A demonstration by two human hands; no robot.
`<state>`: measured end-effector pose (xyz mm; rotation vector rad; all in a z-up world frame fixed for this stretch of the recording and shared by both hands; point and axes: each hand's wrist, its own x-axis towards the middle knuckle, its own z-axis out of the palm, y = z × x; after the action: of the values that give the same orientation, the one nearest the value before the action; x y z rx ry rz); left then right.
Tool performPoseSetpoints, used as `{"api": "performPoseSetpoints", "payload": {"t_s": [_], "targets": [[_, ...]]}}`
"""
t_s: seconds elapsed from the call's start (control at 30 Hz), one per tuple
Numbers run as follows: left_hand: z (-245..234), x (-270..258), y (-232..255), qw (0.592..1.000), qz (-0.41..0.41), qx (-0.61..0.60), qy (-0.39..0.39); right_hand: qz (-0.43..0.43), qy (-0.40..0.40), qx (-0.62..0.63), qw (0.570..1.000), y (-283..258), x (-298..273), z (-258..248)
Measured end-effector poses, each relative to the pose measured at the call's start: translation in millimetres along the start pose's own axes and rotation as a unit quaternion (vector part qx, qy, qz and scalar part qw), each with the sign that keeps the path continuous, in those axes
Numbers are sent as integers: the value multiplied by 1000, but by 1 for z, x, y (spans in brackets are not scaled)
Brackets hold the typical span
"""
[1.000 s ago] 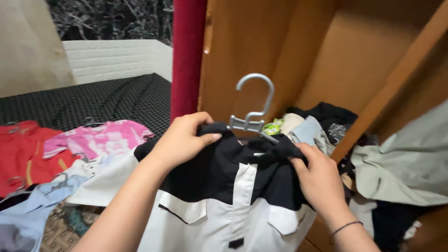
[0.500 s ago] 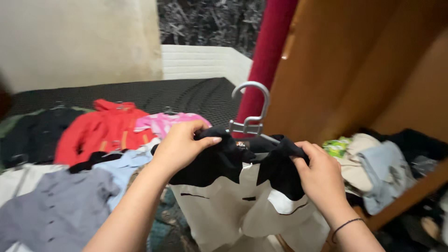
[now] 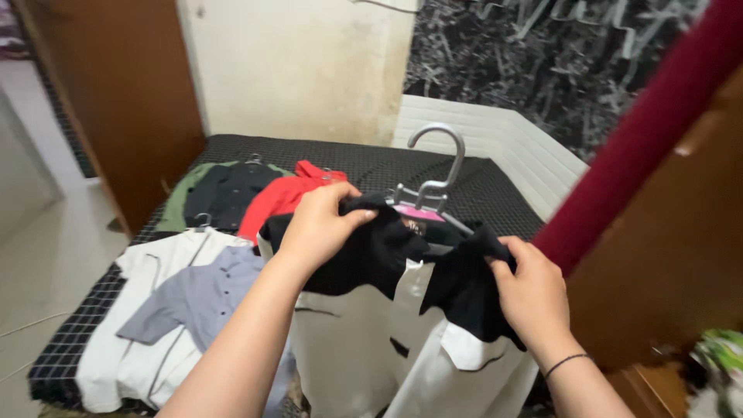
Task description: The person removes several shirts from a wooden wardrobe, one at a time, and places them on a bed. The shirts include a light blue button-up, a gray button-up, a patterned shirt, a white and black shirt, and a denim shirt. Each shirt is taken off a hanger and laid on the bed.
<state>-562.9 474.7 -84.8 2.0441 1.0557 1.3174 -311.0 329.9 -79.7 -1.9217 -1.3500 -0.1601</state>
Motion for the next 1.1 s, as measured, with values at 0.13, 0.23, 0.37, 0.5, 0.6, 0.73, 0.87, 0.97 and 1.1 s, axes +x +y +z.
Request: {"api": "performPoseSetpoints", "payload": {"t_s": [0.13, 0.23, 0.37, 0.5, 0.6, 0.73, 0.87, 0.97, 1.1], "targets": [[-41, -8, -28, 998, -50, 40, 11, -12, -29, -10, 999, -25, 5, 39], [-71, -21, -46, 993, -101, 59, 27, 5, -72, -25, 997, -51, -2, 71], [-97, -40, -74, 988, -128, 59, 68, -21, -97, 3, 995, -76, -11, 107], [-113, -61, -95, 979, -153, 22, 134, -61, -103, 16, 993, -96, -15, 127], [-128, -80, -103, 970, -147, -5, 193, -94, -94, 36, 990, -108, -26, 137], [-144, -94, -105, 972, -140, 32, 186, -102, -108, 63, 987, -112, -48, 144], [-145, -112, -100, 965, -157, 70, 199, -71, -152, 92, 982, -111, -60, 148], [-144, -123, -91, 940, -213, 141, 228, -87, -157, 105, 978, -111, -67, 150], [-152, -138, -81, 936, -221, 139, 237, -79, -197, 102, 972, -114, -78, 150]]}}
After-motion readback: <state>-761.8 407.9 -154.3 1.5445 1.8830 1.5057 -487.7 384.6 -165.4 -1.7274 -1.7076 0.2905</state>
